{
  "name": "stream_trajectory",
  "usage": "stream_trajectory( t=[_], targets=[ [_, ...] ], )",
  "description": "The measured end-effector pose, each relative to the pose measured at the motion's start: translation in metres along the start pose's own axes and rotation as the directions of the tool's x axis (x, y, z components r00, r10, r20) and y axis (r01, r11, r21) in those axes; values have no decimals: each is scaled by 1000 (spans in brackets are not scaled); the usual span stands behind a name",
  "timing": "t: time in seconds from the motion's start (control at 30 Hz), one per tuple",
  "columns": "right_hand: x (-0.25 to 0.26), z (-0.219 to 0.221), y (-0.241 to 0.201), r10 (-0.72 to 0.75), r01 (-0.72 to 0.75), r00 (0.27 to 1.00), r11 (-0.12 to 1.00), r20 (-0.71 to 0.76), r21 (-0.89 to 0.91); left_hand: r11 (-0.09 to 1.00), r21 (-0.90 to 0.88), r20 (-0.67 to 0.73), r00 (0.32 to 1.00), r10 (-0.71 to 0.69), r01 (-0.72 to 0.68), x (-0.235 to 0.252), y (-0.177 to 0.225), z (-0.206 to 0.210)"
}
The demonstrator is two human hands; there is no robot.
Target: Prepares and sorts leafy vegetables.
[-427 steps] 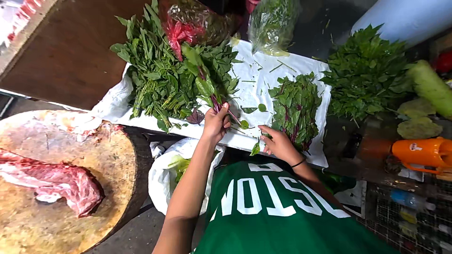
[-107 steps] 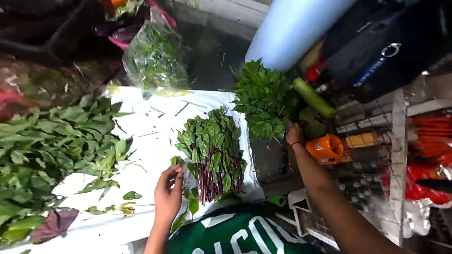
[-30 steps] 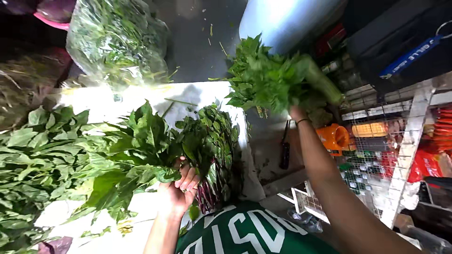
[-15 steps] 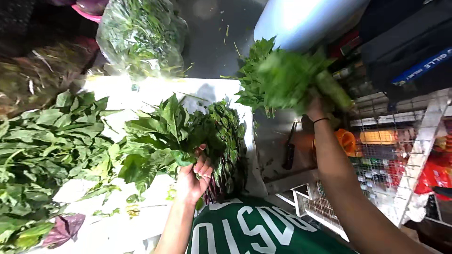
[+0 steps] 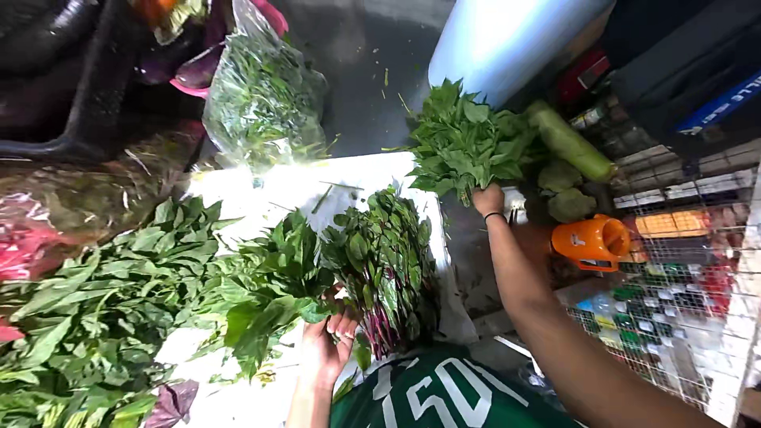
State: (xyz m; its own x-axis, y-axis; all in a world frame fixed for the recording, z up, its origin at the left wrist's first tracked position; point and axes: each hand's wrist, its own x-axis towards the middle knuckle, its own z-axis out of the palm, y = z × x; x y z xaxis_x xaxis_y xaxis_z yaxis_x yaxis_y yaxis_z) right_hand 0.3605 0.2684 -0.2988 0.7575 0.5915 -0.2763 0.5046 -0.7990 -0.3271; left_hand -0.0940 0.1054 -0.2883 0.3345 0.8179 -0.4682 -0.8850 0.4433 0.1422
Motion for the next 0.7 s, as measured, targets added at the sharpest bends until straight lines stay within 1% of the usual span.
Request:
stream_trajectory(
  t=[0.1,0.17,0.23,0.3,0.37,0.4,0.47,0.53,0.6,0.7],
  targets=[
    [8,-25,-6,-46,47,999,974,-9,220,999,-36,16,1000,4,-4,6,2,-11],
    [3,-50,-22,-102,100,995,929,-13,357,999,-42,2,1000,5,-5,12,1,-11],
    [2,-68,-43,-164,163,986,907,-32,388,1000,-28,-24,1000,0,-1,19,0,-7],
    [14,-74,-62,-202,201,979,940,-27,275,1000,-2,-42,999,1,-1,23,-3,-2],
    [39,-62,-68,-213,211,977,975,25,65,1000,17,-52,999,10,-9,24,-7,0],
    [50,-55,-70,-222,227,971,973,85,-47,1000,24,-60,998,17,-15,24,-9,-1],
    [69,-36,-71,-250,283,954,931,163,-231,999,42,-86,996,31,-28,24,-11,0],
    [74,-26,-79,-266,320,942,899,206,-300,998,55,-108,993,49,-44,23,-12,0],
    [70,-25,-88,-271,328,939,890,210,-317,996,73,-139,988,68,-58,20,-12,-3],
    [72,-38,-102,-333,384,922,858,198,-343,994,85,-137,988,74,-63,21,-12,-4]
  ],
)
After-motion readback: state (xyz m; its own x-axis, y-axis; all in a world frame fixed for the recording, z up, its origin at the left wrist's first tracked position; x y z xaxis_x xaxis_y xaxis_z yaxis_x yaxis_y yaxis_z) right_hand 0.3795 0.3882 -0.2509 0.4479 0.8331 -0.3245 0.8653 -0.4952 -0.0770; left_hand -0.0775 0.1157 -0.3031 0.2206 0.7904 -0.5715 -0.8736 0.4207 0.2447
